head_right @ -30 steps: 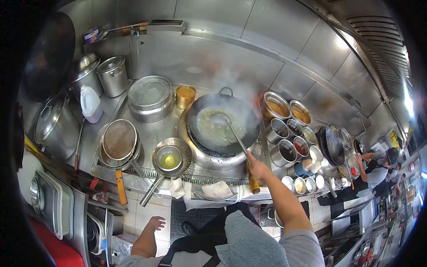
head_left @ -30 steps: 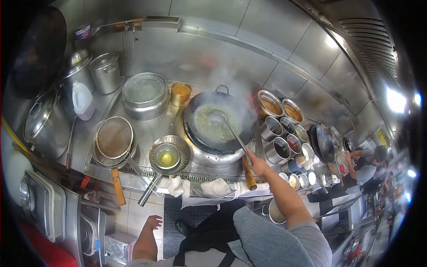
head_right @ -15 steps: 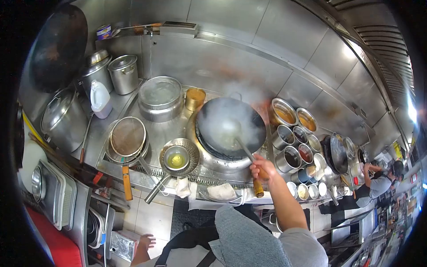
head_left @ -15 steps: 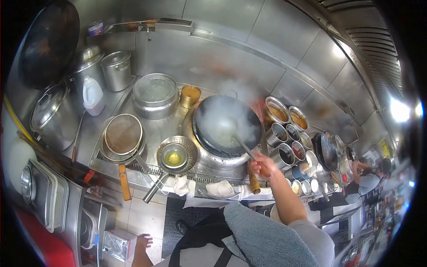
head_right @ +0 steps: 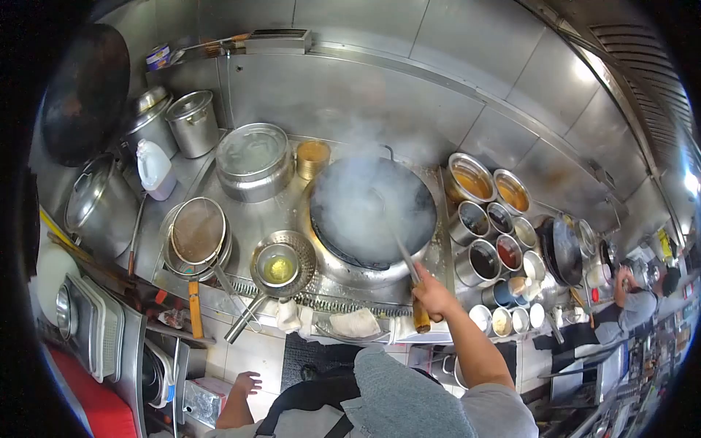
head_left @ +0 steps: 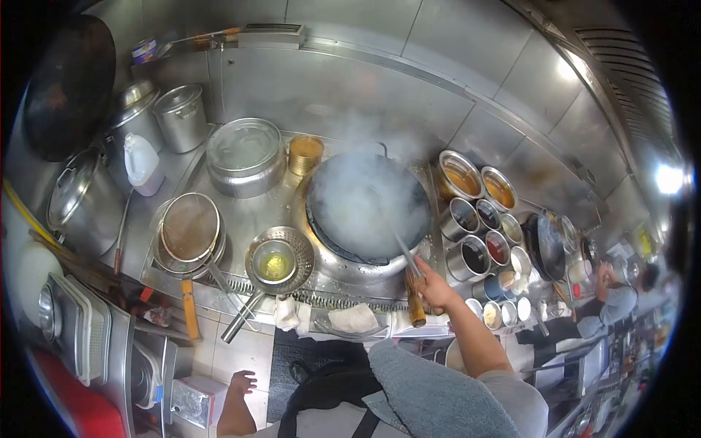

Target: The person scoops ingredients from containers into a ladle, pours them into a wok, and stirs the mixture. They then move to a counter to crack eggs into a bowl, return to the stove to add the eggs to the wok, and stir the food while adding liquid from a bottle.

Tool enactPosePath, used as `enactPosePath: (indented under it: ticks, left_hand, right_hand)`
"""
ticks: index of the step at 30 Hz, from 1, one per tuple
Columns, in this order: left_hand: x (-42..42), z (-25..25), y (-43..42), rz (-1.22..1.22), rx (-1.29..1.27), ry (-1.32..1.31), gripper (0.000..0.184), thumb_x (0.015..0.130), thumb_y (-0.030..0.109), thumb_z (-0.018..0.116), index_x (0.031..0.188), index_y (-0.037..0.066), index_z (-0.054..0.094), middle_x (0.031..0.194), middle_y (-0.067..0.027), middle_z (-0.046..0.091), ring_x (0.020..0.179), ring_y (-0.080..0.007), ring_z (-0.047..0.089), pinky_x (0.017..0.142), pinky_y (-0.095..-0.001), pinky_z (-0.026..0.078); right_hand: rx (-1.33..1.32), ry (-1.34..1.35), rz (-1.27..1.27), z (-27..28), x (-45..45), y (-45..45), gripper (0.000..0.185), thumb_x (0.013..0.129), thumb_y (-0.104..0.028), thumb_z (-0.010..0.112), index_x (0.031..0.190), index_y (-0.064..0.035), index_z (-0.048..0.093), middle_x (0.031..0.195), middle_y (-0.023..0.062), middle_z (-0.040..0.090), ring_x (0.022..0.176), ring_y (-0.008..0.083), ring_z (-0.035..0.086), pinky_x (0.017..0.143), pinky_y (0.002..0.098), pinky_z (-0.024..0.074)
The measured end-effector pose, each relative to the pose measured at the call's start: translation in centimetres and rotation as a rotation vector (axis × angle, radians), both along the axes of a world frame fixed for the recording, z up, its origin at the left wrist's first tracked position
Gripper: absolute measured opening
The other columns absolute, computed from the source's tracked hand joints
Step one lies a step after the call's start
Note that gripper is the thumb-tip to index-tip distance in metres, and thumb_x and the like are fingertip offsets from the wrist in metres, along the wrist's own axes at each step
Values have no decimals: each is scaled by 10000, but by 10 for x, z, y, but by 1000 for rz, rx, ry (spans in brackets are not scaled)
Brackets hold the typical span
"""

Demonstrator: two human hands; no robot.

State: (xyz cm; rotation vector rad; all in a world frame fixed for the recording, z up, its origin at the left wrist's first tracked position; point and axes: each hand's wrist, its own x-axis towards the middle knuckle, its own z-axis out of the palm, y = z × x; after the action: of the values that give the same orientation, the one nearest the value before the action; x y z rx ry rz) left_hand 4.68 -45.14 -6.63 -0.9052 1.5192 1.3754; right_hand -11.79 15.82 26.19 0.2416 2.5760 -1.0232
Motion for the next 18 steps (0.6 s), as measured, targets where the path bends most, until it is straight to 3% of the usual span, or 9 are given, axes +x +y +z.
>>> enactPosePath:
  ticks: [3, 5, 8, 11, 12, 14, 16, 17, 18]
  left_hand:
    - [-12, 27, 20, 121, -76, 195, 391, 853, -31, 506, 1202, 122, 591, 1075, -129, 691, 806, -219, 675, 628, -371, 518]
    - [-15, 46, 37, 281, 44, 324, 348, 862, -17, 504, 1169, 106, 612, 980, -106, 713, 704, -177, 665, 540, -326, 497]
    - [2, 57, 72, 198, 2, 273, 344, 866, -24, 484, 1157, 89, 629, 1005, -89, 716, 726, -159, 669, 516, -316, 495]
    - [41, 16, 78, 31, 20, 253, 395, 846, -42, 499, 1205, 83, 605, 1052, -80, 703, 726, -152, 658, 527, -338, 504]
    - [57, -6, 75, 204, 188, 174, 440, 828, -55, 506, 1239, 84, 581, 1086, -64, 690, 721, -149, 651, 518, -341, 501]
    - [71, 32, 93, 226, 45, 134, 480, 814, -63, 512, 1265, 95, 556, 1082, -50, 684, 740, -142, 647, 506, -333, 486]
    - [96, 27, 93, 157, -34, 116, 456, 831, -59, 494, 1252, 101, 567, 1076, -50, 684, 747, -141, 647, 515, -328, 486]
    - [104, 32, 87, 151, -60, 73, 445, 838, -59, 485, 1243, 103, 576, 1076, -51, 684, 745, -143, 647, 524, -326, 491]
    - [113, 31, 72, 192, 30, 77, 395, 862, -47, 462, 1197, 99, 611, 1050, -43, 688, 723, -153, 651, 524, -319, 495]
  right_hand:
    - [313, 210, 94, 29, -28, -15, 788, 868, -98, 542, 1528, -188, 122, 1093, 285, 615, 929, 424, 623, 850, 469, 476]
    - [195, 224, 104, 19, -66, -15, 802, 857, -95, 538, 1530, -201, 116, 1052, 306, 621, 978, 475, 589, 872, 516, 454]
    - [-40, 364, 138, 16, -123, -44, 812, 863, -35, 536, 1541, -218, 127, 700, 109, 559, 586, 231, 576, 569, 386, 490]
    - [-585, 154, 156, 21, -201, -120, 784, 859, -32, 512, 1534, -195, 150, 672, 79, 525, 491, 187, 522, 443, 339, 441]
    - [-774, 94, 152, 20, -234, -148, 782, 852, -16, 509, 1532, -191, 164, 646, 46, 484, 455, 140, 474, 393, 310, 401]
    - [-881, 24, 115, 18, -287, -211, 793, 835, -8, 534, 1525, -177, 183, 675, 54, 509, 449, 138, 464, 389, 302, 402]
    - [-255, 452, 246, -54, -347, -277, 775, 820, -33, 491, 1520, -116, 168, 1048, 280, 641, 832, 379, 666, 762, 445, 527]
    - [91, 403, 226, -40, -339, -305, 821, 787, -25, 541, 1519, -114, 178, 1032, 208, 638, 706, 284, 640, 609, 405, 527]
    - [58, 444, 219, -66, -359, -326, 825, 781, -24, 542, 1518, -100, 181, 967, 197, 641, 675, 270, 632, 586, 405, 521]
